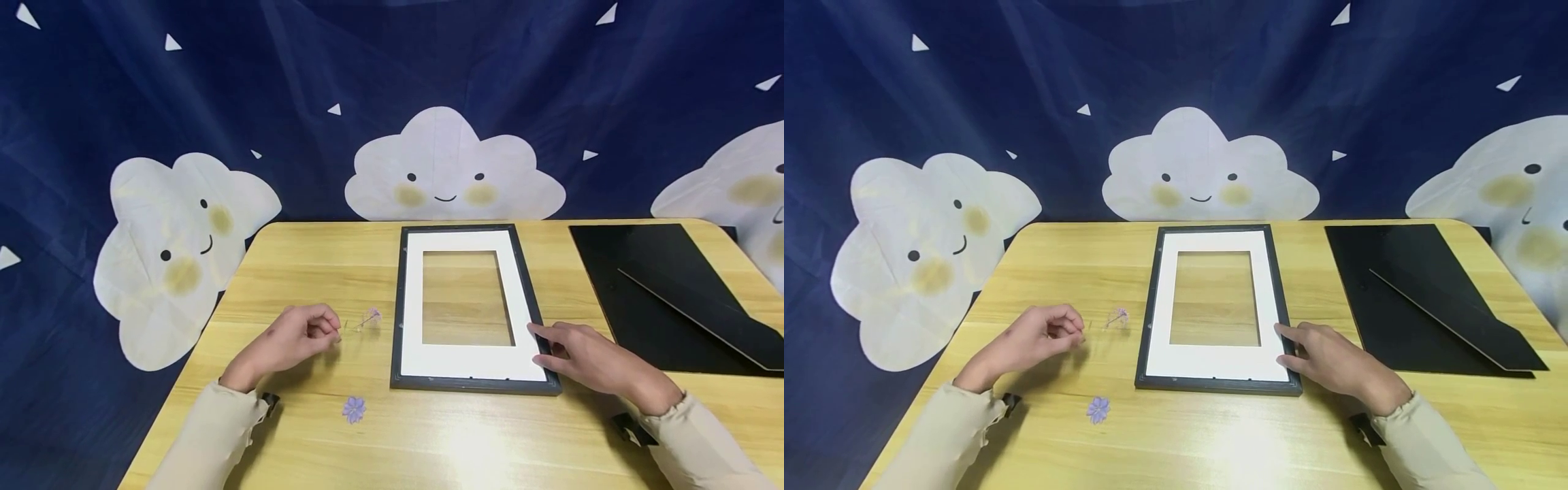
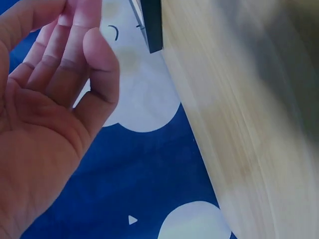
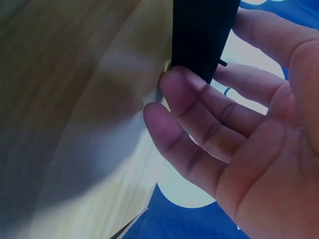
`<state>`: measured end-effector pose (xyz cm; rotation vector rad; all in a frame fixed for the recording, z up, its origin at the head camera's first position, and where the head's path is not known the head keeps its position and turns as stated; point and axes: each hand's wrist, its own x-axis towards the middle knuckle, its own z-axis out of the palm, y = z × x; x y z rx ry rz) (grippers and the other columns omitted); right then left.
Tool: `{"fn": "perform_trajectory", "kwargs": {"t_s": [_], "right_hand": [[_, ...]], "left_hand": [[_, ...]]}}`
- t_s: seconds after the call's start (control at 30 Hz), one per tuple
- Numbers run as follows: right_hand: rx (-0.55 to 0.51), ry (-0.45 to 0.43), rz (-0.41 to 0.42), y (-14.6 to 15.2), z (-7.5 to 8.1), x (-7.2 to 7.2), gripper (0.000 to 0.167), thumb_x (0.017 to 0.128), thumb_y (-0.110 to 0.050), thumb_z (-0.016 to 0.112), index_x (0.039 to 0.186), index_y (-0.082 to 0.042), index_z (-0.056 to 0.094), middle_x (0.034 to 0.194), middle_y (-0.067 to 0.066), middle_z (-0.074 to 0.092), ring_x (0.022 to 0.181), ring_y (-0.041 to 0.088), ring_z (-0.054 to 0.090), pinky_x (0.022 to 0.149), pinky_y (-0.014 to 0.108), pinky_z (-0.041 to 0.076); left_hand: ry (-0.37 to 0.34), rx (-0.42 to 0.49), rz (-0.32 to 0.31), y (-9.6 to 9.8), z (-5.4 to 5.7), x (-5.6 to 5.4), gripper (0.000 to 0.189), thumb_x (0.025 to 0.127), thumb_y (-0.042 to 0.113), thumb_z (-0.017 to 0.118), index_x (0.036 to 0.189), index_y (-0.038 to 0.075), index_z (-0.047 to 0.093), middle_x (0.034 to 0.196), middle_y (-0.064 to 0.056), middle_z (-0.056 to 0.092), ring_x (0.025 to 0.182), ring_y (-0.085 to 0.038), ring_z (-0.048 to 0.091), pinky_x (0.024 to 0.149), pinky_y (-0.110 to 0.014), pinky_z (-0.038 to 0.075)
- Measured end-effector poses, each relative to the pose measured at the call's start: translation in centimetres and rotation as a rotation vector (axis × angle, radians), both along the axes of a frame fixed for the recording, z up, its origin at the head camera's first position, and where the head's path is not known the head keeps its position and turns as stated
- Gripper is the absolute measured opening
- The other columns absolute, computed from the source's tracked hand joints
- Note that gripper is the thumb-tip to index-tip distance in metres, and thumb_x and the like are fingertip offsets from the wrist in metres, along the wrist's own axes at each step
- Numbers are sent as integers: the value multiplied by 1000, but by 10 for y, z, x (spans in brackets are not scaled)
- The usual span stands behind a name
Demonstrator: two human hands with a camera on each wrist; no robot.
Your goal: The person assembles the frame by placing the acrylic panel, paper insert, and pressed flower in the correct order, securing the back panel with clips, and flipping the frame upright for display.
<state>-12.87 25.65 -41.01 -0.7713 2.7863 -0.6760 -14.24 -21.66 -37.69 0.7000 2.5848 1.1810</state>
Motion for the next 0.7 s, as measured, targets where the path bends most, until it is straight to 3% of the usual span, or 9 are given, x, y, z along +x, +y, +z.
{"fn": "perform_trajectory", "kwargs": {"t_s": [0.33,0.7], "right_hand": [[13,13,2,-1,0,1,54,92,-20,73,136,6,57,80,-8,51,73,5,47,63,24,42],[-1,50,19,1,0,1,53,92,-20,73,135,6,58,82,-9,53,72,3,47,62,24,43]], "left_hand": [[62,81,-18,24,-1,-20,8,90,2,72,95,4,67,89,-8,73,82,-13,69,75,-26,56],[64,100,-33,75,-9,-48,8,90,3,72,96,5,67,91,-9,72,81,-12,65,75,-27,54]]}}
